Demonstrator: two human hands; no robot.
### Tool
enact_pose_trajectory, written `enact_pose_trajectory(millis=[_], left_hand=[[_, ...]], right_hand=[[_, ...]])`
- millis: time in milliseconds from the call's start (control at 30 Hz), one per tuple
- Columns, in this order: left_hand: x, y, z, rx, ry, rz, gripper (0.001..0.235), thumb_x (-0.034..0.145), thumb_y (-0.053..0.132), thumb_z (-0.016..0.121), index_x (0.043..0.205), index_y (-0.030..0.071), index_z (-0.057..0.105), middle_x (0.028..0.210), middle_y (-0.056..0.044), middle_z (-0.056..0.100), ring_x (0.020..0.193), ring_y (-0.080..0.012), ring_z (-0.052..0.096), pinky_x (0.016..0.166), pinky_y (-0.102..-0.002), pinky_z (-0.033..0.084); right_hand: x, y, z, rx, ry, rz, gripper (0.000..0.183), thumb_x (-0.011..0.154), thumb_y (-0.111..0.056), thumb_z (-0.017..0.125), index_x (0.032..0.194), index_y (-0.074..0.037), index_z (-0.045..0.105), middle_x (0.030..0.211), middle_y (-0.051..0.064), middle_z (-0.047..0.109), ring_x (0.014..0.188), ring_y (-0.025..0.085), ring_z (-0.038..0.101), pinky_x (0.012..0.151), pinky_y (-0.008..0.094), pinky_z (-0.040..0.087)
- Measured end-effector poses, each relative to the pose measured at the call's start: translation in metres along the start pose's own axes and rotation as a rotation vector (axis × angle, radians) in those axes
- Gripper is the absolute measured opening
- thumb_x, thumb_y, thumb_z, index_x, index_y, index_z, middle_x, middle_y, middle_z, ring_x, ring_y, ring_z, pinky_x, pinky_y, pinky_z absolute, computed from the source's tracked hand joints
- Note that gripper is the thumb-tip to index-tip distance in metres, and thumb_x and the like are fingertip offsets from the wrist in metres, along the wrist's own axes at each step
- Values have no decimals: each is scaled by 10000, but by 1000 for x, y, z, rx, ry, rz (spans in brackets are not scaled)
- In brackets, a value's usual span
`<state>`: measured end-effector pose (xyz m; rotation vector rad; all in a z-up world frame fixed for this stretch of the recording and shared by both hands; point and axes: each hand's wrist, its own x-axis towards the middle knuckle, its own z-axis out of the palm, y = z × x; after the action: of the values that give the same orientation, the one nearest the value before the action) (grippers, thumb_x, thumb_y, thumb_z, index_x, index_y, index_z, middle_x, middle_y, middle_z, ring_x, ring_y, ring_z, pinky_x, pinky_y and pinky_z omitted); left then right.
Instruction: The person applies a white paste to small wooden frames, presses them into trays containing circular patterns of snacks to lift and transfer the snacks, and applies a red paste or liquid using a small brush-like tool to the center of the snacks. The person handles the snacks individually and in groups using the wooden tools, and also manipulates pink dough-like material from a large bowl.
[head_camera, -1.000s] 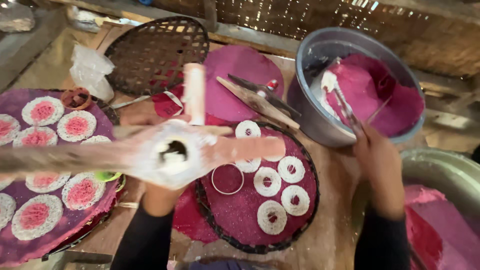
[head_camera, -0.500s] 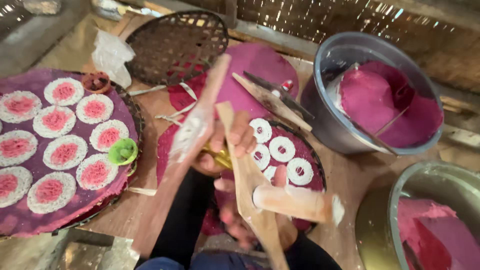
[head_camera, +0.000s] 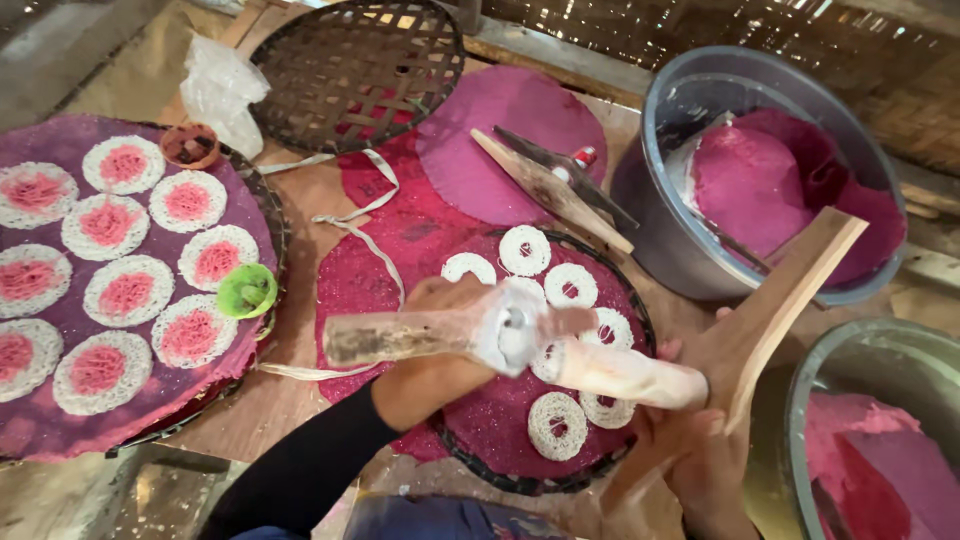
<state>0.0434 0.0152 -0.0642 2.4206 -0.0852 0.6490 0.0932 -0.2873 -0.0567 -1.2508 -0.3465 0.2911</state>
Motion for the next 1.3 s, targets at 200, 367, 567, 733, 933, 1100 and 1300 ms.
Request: enact_pose_trajectory(millis=[200,367,567,733,933,1100,1300], left_hand=[[-7,34,-43,-128,-62,192,451,804,457,733,1139,160,674,977,-46,692,932,-237,665,841,-466,487],[-12,47,-36,-34,-372,107,352,788,489,762,981,199,714,850,-73,704,864,-324,677,749,-496,511],[-50,56,-7,-397,-234,85,400,708,488,792,920,177,657,837,-86,662,825,-363,660,706,-503,499],[-71,39,31,-451,-247,-20,382,735,475,809,994,207,724,900,-81,709,832,-334,691,685,-468,526],[-10,-8,26,-146,-595,-153,482,831,586,761,1168,241,741,1016,-108,750,926,-302,722,852,-428,568],[66,-56,-23,-1621,-168,253,1169,940,554,810,1682,57,57,1670,-117,224,1557,-278,247,1340,-383,203],[69,-78,-14,-2067,-272,139,1107,916,783,516,1675,49,187,1496,-127,456,1442,-342,436,1230,-471,310]], right_hand=[[4,-25,26,-517,-162,-365,1049,935,-475,700,1631,-29,53,1362,148,469,802,132,609,655,287,536],[-12,-45,25,-852,-246,-326,1047,824,-481,726,1557,46,197,1395,195,498,1055,223,590,915,385,508],[-38,-16,43,-774,-395,-110,1066,862,-396,764,1581,79,138,1480,248,494,1364,340,547,1113,461,453],[-28,4,29,-739,-527,-28,1236,820,-521,806,1609,50,45,1512,243,435,1329,343,506,1040,445,458],[37,2,-32,-289,-662,675,993,832,-743,637,1441,18,445,1228,204,643,1021,299,667,886,439,547],[70,-8,-57,-265,-741,500,937,899,-736,620,1475,-16,457,1054,91,558,912,215,551,859,384,490],[112,14,-37,-376,-593,965,1074,771,-801,549,1490,-20,393,1406,138,589,1278,248,584,1111,408,426]])
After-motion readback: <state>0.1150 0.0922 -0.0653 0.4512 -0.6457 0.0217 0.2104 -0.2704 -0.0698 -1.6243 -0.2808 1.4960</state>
